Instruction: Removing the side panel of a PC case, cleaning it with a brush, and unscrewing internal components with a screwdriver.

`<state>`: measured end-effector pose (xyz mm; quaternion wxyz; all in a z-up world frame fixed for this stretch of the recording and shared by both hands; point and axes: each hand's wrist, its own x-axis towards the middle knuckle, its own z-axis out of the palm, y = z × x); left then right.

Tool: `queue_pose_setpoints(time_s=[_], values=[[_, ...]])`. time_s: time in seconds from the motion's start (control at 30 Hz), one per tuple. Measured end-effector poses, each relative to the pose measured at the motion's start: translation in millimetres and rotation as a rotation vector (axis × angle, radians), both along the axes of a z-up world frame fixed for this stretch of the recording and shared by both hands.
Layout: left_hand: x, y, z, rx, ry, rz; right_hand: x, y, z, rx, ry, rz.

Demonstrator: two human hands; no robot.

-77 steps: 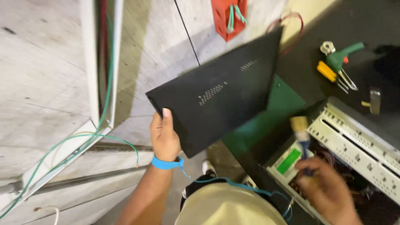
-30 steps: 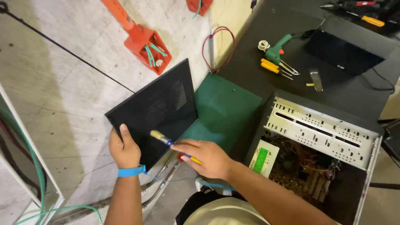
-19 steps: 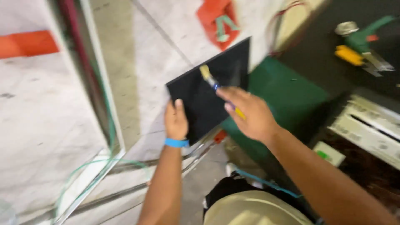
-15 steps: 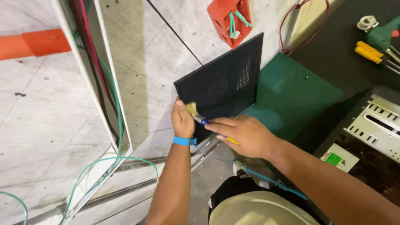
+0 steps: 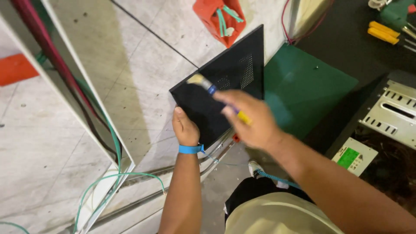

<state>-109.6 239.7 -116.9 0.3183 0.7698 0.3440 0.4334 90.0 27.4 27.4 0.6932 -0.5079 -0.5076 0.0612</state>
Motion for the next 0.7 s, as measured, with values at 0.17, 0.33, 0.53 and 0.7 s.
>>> queue_pose_setpoints(time_s=[0.17,0.33,0.53,0.7], values=[[21,-19,45,0.117,0.058,-0.007,-21,-6,0,-0.027,0.124,0.166],[35,-49,95,0.016,0.135,0.078,34,16,-74,0.033,0.294,-0.216],[25,-31,56,0.108,0.272,0.236,-25,0,-19,-0.151,0.507,-0.021],[29,-42,74,0.112,0.194,0.188,33,6,-45,0.025,0.369,-0.086]])
